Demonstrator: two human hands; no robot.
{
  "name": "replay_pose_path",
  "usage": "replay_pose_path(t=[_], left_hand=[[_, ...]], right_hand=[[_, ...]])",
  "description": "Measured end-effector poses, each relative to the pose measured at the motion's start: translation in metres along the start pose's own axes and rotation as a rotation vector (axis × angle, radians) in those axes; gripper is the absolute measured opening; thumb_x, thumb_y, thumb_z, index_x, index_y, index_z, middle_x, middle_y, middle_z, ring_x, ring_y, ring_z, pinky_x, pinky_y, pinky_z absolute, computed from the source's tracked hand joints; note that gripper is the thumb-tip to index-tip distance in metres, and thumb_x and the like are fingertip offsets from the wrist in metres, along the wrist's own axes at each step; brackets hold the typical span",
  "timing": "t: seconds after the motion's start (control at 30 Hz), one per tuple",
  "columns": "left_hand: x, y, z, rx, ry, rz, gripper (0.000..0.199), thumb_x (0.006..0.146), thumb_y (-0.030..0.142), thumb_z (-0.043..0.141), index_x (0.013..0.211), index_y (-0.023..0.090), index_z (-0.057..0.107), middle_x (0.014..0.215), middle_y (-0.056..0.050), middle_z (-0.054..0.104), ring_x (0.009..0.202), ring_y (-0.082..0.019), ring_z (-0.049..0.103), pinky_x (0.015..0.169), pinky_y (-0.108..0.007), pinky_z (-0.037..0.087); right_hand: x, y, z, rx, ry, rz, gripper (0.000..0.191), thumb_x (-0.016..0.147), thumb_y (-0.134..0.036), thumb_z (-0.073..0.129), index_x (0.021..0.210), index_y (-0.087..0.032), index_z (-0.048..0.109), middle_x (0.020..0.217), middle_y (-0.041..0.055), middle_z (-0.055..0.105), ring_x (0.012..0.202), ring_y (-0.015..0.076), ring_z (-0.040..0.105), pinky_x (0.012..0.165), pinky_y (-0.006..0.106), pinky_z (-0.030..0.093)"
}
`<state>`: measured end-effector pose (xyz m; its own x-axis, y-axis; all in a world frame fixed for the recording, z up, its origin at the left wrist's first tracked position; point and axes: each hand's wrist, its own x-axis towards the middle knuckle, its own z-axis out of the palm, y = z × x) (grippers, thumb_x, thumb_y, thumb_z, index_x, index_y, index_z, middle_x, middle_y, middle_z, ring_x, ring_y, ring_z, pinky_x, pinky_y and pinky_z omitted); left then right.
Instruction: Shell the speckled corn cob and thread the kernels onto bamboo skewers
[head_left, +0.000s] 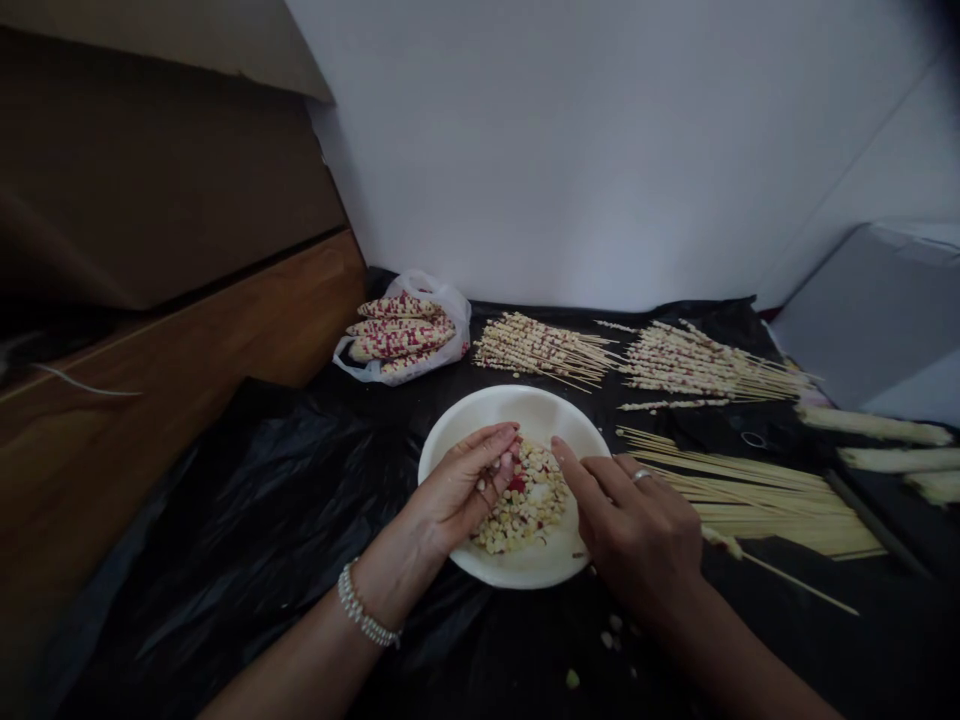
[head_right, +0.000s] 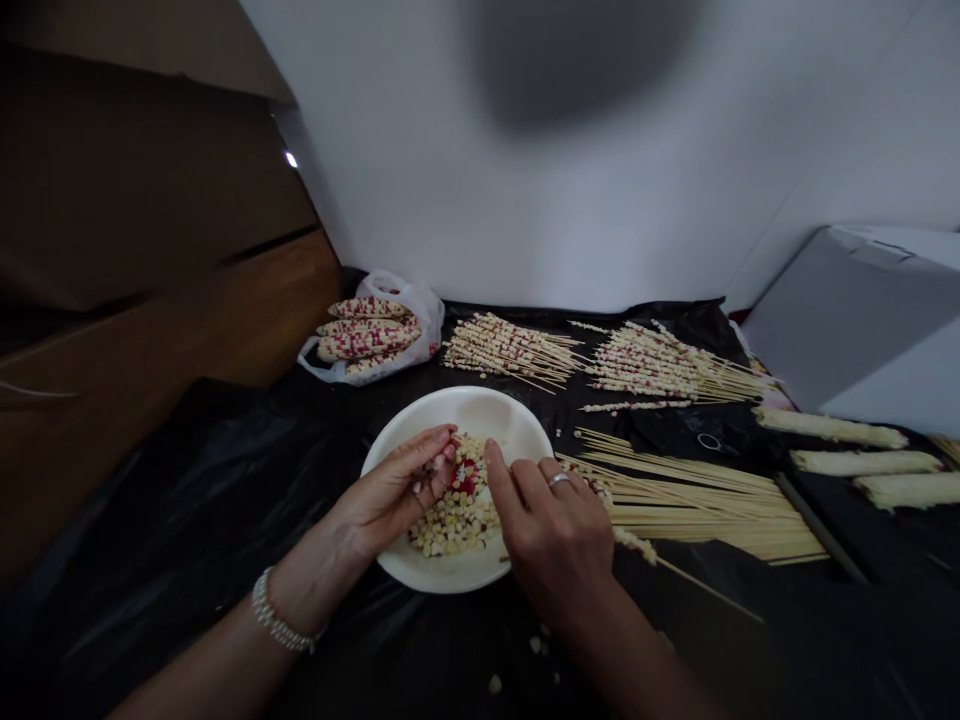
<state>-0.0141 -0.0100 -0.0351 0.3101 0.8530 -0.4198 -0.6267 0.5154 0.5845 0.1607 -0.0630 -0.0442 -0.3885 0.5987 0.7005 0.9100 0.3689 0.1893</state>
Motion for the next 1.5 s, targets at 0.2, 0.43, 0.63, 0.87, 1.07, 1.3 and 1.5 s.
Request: replay_pose_path(t=[0.2,0.43,0.63,0.87,1.07,1.3,1.5], left_hand=[[-0.007,0.001,0.005,0.000,0.019,-0.011,0.012,0.067,0.007,0.074,0.077,0.011,0.069,0.072,-0.001,0.064,0.062,-0.004,0.059,0.059,-0.010,0.048],[-0.005,0.000,0.003,0.057,-0.021,0.054,0.010,0.068,0.009,0.074,0.077,0.011,0.068,0.068,-0.002,0.062,0.057,-0.004,0.057,0.054,-0.010,0.047],[-0.003,-0.004,0.000,0.134,-0.087,0.117,0.016,0.067,0.014,0.076,0.080,0.013,0.068,0.069,0.001,0.062,0.055,-0.003,0.055,0.055,-0.012,0.047],[0.004,-0.001,-0.003,0.223,-0.079,0.153,0.017,0.067,0.014,0.075,0.082,0.013,0.068,0.071,0.001,0.064,0.058,-0.002,0.056,0.056,-0.009,0.046],[0.001,0.003,0.001,0.320,-0.047,0.188,0.019,0.062,0.017,0.079,0.077,0.012,0.069,0.062,0.002,0.063,0.052,-0.002,0.053,0.054,-0.010,0.045],[0.002,0.004,-0.002,0.347,-0.081,0.153,0.018,0.062,0.017,0.079,0.076,0.012,0.069,0.062,0.001,0.063,0.051,-0.003,0.054,0.053,-0.012,0.045],[-0.001,0.008,0.001,0.412,-0.051,0.167,0.018,0.060,0.017,0.080,0.072,0.013,0.067,0.062,-0.001,0.066,0.054,-0.006,0.057,0.056,-0.016,0.047]], right_hand=[[-0.002,0.000,-0.003,-0.012,-0.041,-0.038,0.051,0.080,-0.007,0.049,0.130,-0.019,0.050,0.085,0.0016,0.066,0.070,0.0147,0.051,0.062,0.029,0.032],[-0.004,0.000,0.000,0.006,0.003,-0.030,0.050,0.078,-0.007,0.049,0.127,-0.018,0.053,0.083,0.0013,0.066,0.067,0.0134,0.051,0.060,0.029,0.032],[-0.002,-0.003,-0.002,-0.027,0.028,0.012,0.040,0.081,-0.009,0.051,0.119,-0.016,0.059,0.076,0.0016,0.065,0.068,0.0139,0.051,0.061,0.029,0.032],[0.001,-0.003,-0.002,-0.053,0.006,0.001,0.036,0.084,-0.011,0.050,0.119,-0.014,0.059,0.073,0.0023,0.063,0.066,0.0130,0.049,0.060,0.029,0.030],[0.001,-0.004,-0.004,-0.021,-0.009,0.001,0.035,0.085,-0.010,0.048,0.118,-0.014,0.059,0.073,0.0027,0.063,0.070,0.0140,0.050,0.061,0.030,0.030],[0.000,-0.005,-0.005,-0.019,0.002,0.002,0.039,0.083,-0.010,0.050,0.121,-0.014,0.058,0.074,0.0020,0.064,0.066,0.0137,0.048,0.059,0.030,0.029],[-0.001,-0.007,-0.006,-0.015,-0.025,-0.008,0.036,0.084,-0.010,0.048,0.119,-0.012,0.059,0.073,0.0016,0.063,0.068,0.0144,0.049,0.061,0.031,0.030]])
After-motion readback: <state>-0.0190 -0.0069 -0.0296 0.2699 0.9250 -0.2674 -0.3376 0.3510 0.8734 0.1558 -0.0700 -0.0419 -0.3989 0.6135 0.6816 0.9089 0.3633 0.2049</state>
